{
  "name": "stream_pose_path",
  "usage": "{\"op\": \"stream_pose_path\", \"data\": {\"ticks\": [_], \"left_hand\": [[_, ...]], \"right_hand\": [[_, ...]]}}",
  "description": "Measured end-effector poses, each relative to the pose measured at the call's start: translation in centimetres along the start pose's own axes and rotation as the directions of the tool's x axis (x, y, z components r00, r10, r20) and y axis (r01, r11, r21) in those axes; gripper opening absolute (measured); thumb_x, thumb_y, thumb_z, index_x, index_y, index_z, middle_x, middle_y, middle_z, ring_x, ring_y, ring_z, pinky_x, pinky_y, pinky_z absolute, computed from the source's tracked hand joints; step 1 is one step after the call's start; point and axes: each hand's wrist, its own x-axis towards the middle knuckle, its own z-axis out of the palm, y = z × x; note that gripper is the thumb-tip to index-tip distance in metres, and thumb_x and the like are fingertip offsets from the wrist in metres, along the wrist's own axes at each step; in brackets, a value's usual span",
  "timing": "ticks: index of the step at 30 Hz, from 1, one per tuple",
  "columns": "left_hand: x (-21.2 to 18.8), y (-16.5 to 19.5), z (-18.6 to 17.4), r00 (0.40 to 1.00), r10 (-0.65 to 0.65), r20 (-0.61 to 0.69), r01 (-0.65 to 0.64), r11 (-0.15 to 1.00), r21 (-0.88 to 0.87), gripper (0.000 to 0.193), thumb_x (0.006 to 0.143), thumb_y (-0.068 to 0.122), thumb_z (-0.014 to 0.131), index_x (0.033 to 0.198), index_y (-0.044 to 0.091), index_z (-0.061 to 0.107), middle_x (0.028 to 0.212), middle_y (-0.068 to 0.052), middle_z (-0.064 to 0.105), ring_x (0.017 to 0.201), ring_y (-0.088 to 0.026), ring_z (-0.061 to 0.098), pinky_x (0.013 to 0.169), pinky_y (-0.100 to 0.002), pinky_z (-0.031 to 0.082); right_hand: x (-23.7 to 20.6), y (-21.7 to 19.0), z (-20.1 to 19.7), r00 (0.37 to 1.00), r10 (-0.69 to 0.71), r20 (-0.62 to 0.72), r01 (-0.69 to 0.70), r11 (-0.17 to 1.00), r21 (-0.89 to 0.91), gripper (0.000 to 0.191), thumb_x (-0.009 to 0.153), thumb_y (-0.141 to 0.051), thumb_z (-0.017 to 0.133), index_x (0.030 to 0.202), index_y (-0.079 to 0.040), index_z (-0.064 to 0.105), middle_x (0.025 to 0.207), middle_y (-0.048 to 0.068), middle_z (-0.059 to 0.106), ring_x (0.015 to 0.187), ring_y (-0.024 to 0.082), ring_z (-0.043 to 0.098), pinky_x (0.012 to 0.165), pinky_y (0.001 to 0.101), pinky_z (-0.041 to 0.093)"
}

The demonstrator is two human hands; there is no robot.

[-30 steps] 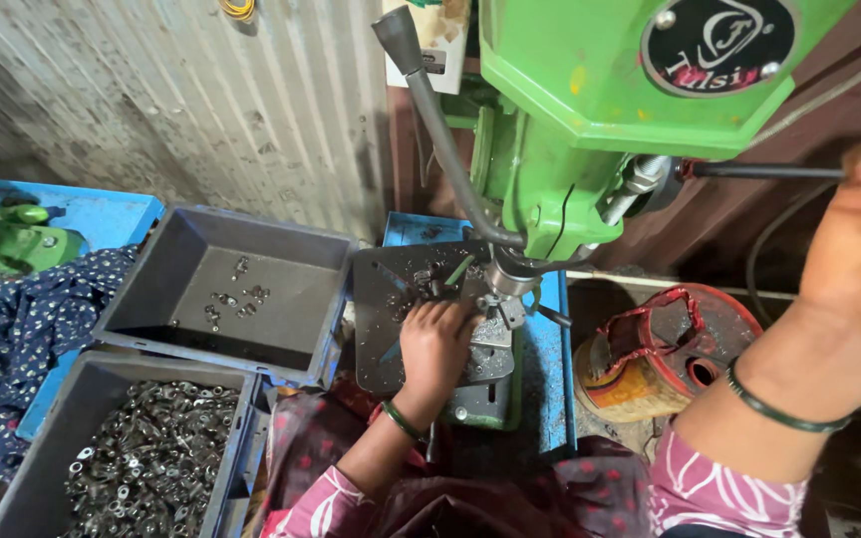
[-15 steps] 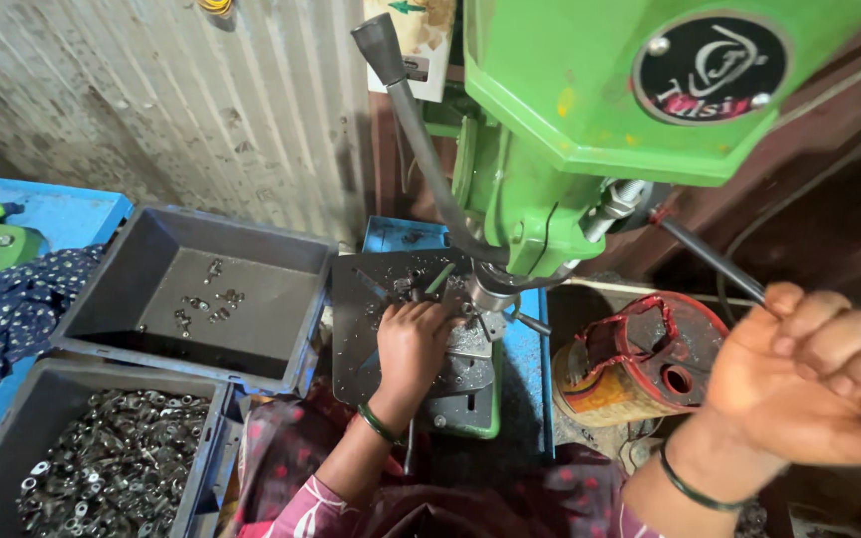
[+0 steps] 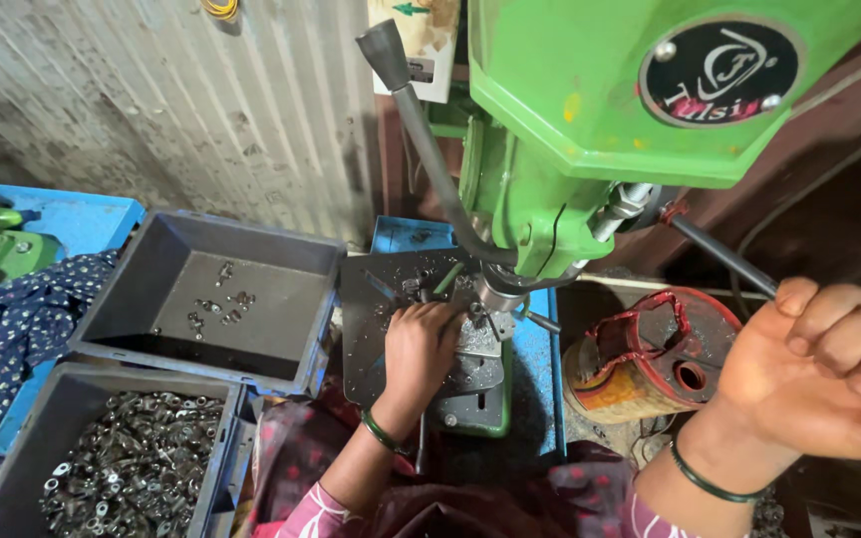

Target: The person operates a green drill press to drill holes into small metal parts. They pick parts from a bin, position them under the drill bit, and lower the drill to create holes. Finished parts are placed into a separate bin.

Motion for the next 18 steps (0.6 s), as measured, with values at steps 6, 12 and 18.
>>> {"op": "stream_pose_path", "data": {"ticks": [6, 12, 18], "left_hand": [[1.2, 0.5, 1.1, 0.989, -0.143, 0.027, 0.138, 0.980, 0.145, 0.022, 0.093, 0.026, 0.068, 0.084, 0.006, 0.072, 0.082, -0.015, 0.072, 0.078, -0.035, 0.069, 0.074, -0.049, 0.052], [1.3, 0.6, -0.4, 0.929, -0.362, 0.073, 0.365, 0.931, -0.022, 0.025, 0.092, 0.031, 0.071, 0.097, 0.007, 0.076, 0.085, -0.019, 0.074, 0.077, -0.039, 0.071, 0.068, -0.049, 0.054], [-0.2, 0.4, -0.9, 0.956, -0.291, -0.043, 0.276, 0.937, -0.214, 0.019, 0.079, 0.015, 0.080, 0.096, 0.008, 0.078, 0.092, -0.013, 0.077, 0.081, -0.032, 0.074, 0.072, -0.040, 0.057]], "right_hand": [[11.4, 3.3, 0.1, 0.970, 0.208, 0.124, -0.199, 0.977, -0.082, 0.042, 0.107, -0.042, 0.047, 0.077, -0.016, 0.032, 0.070, -0.004, 0.030, 0.062, 0.008, 0.030, 0.068, 0.0255, 0.030], [17.5, 6.5, -0.9, 0.917, 0.337, 0.214, -0.345, 0.939, -0.001, 0.041, 0.116, -0.027, 0.043, 0.078, -0.017, 0.032, 0.071, -0.006, 0.026, 0.065, 0.006, 0.027, 0.067, 0.0219, 0.024], [16.9, 6.3, -1.1, 0.920, 0.347, 0.183, -0.357, 0.934, 0.024, 0.042, 0.120, -0.019, 0.041, 0.079, -0.017, 0.032, 0.071, -0.007, 0.024, 0.066, 0.005, 0.025, 0.066, 0.0205, 0.021]]}}
